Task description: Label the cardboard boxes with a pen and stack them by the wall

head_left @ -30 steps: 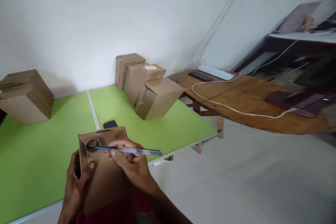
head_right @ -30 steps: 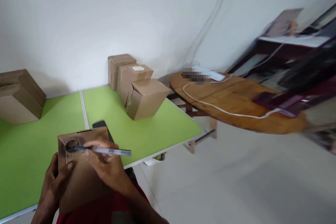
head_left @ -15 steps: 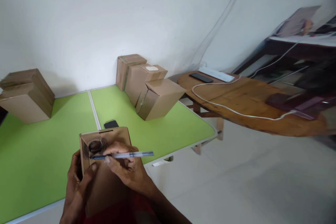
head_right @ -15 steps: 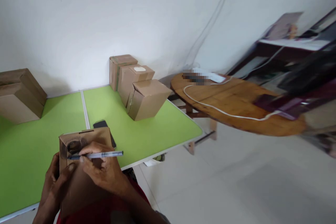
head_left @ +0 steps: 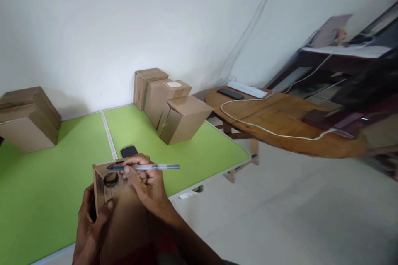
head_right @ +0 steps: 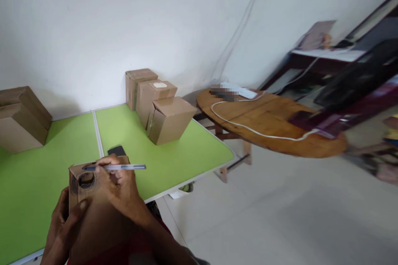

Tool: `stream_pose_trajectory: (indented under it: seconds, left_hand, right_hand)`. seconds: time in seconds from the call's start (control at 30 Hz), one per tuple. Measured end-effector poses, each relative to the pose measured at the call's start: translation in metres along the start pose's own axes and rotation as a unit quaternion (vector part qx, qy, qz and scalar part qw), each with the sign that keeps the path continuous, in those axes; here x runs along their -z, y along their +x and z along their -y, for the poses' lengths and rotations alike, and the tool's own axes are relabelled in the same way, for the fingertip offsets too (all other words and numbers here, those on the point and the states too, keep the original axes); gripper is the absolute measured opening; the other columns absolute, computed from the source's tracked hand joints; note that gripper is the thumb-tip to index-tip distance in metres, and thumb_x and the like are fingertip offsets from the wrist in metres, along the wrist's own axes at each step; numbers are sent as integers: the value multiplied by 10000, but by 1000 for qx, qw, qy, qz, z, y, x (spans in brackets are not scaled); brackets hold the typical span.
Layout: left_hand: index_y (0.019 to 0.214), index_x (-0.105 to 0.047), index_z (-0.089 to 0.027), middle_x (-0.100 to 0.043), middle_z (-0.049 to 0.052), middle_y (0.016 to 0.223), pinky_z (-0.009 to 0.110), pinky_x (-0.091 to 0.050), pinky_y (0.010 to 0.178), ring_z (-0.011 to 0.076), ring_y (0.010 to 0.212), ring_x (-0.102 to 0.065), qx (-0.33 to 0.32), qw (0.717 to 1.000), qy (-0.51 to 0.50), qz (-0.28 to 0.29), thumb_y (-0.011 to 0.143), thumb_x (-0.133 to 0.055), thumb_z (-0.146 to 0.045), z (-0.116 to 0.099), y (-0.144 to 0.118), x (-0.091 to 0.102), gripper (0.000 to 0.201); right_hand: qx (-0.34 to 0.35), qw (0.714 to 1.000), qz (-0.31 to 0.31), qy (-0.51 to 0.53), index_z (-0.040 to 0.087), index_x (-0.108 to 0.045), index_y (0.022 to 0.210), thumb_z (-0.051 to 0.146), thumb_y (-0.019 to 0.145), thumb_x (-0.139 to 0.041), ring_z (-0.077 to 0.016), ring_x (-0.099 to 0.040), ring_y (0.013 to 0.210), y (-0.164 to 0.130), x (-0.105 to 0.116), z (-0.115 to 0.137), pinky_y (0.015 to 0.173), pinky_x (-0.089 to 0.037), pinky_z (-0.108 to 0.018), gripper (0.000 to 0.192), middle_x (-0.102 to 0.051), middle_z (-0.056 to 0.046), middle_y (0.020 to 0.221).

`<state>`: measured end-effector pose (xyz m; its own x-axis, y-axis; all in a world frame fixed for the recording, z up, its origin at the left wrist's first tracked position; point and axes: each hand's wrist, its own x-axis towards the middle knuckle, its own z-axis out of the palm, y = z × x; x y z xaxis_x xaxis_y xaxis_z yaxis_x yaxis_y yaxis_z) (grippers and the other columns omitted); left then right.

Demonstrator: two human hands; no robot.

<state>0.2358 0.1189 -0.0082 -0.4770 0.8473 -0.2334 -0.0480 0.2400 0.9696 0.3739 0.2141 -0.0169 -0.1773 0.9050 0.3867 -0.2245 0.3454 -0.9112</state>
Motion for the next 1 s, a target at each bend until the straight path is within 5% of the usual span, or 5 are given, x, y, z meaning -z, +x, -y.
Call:
stream_pose_trajectory:
  seconds: [0.27,0.37,0.53,0.77,1.0]
  left_hand:
    - [1233,-689,-264,-807,90,1258,337,-610,760,340,1113,-770,-4,997,61,-56,748,-835,-745,16,20,29,698]
    - [1182,-676,-280,-798,50,1140,294,-534,635,284,955,-745,6,993,75,-89,764,-813,-725,24,31,47,626]
    - [1145,-694,-284,-745,2,972,299,-532,645,240,832,-666,18,992,59,-106,756,-820,-712,33,40,61,592]
    - [1113,-704,-278,-770,14,959,310,-509,614,241,781,-664,42,991,25,-121,707,-875,-673,32,37,57,592]
    - [1203,-731,-240,-801,53,1009,319,-542,620,251,795,-725,47,989,19,-140,763,-873,-666,52,52,59,628]
  right_hand:
    - [2,988,17,-152,236,-678,1195,460,1202,-466,-188,-735,838,27,38,-5,718,-605,-280,308,-775,-71,1086]
    - [-128,880,21,-456,203,-686,1205,303,1189,-519,-228,-785,955,47,85,-20,856,-599,-313,195,-814,-96,1067]
    - [-248,771,39,-585,146,-755,1167,195,1101,-715,-291,-792,1127,56,122,-61,999,-631,-448,92,-816,-133,1192]
    - [-282,728,66,-622,158,-709,1345,264,1145,-656,-314,-703,1322,48,118,-81,1087,-598,-479,233,-737,-169,1421]
    - [-274,768,88,-573,127,-682,1388,440,1015,-817,-388,-644,1419,26,50,-76,1139,-554,-475,505,-702,-259,1463]
